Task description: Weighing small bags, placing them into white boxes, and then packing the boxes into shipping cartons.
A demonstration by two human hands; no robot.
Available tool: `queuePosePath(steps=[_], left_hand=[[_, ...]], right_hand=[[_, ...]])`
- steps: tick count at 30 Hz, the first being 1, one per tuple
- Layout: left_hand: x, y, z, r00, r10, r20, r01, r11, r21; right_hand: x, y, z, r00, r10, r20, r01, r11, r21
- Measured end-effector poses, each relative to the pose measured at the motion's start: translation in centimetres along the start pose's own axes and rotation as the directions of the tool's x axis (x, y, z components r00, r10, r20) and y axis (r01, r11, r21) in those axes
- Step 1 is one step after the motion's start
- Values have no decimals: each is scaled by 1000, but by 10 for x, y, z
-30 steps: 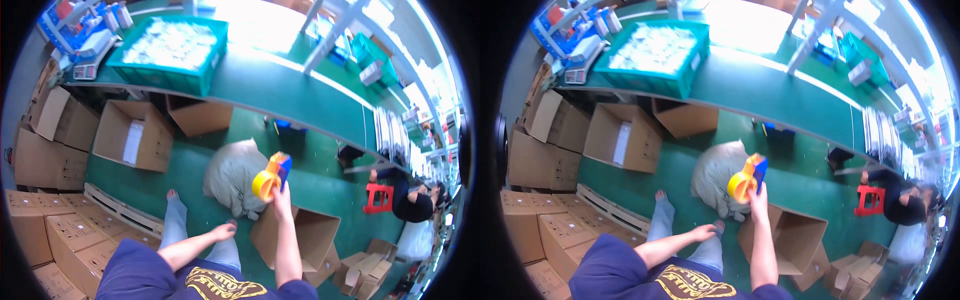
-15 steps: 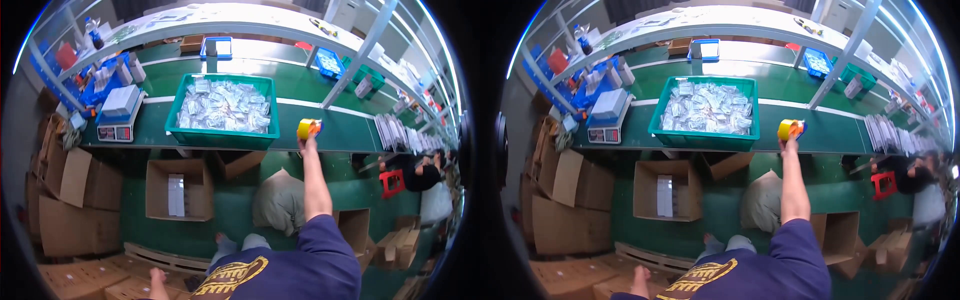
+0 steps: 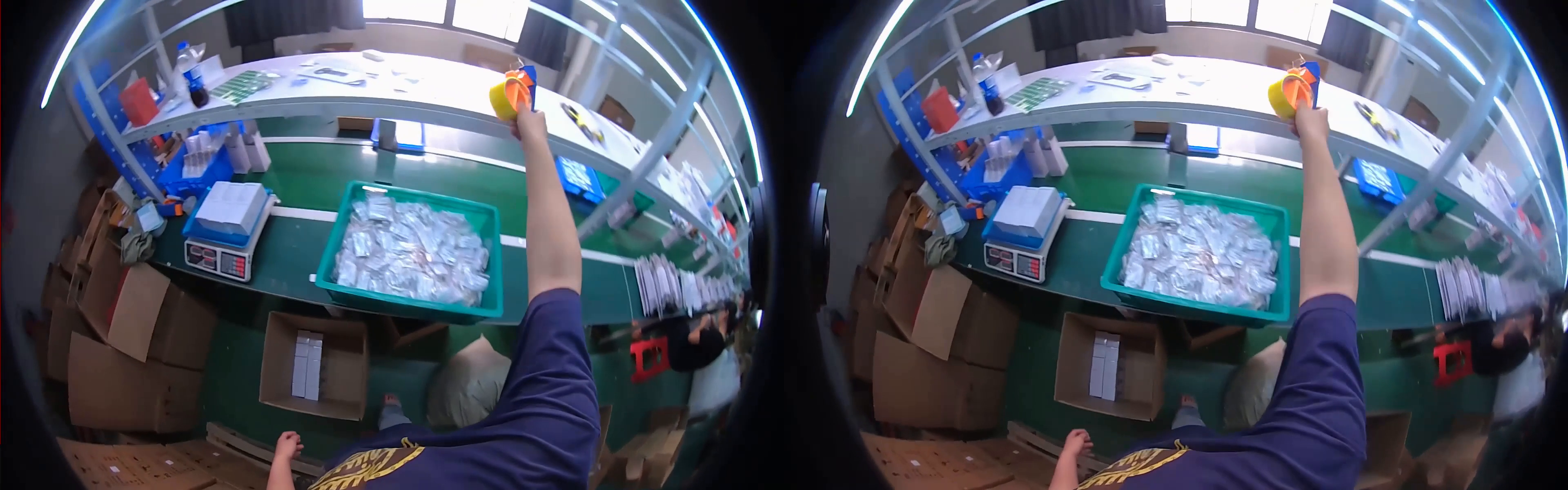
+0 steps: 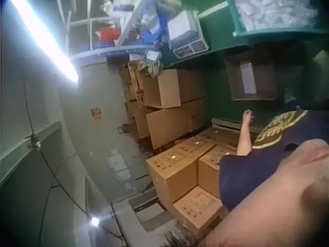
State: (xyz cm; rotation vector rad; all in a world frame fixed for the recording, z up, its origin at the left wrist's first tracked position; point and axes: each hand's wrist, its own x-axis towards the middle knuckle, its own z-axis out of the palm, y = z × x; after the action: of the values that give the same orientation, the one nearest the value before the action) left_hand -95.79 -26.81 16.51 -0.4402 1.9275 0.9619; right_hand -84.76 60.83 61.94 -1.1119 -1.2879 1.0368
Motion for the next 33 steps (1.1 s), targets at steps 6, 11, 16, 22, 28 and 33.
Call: queuePosePath(steps=[6,11,16,22,28,33], left_hand=[[43,49,-33,964,260,-60,-251,960,122],[50,6,-136,985,80,-152,-36,962,272],[152,-17,-252,987,-134,88,113,971,212],[272,60,-398,989,-121,-80,143,707,692],[225,298,-397,885,409,223,-438,893,103],[178,419,-346,731,609,306,-639,770,-6]], right_hand=[[157,10,23,968,-179,178,223,935,-274],[-7,23,114,958,45,-283,-11,993,121],[-238,91,174,935,-335,-119,355,899,256],[-567,244,331,705,136,696,26,976,-217],[-637,275,351,530,423,735,-81,888,-453],[-595,203,390,811,292,507,-216,955,-204]])
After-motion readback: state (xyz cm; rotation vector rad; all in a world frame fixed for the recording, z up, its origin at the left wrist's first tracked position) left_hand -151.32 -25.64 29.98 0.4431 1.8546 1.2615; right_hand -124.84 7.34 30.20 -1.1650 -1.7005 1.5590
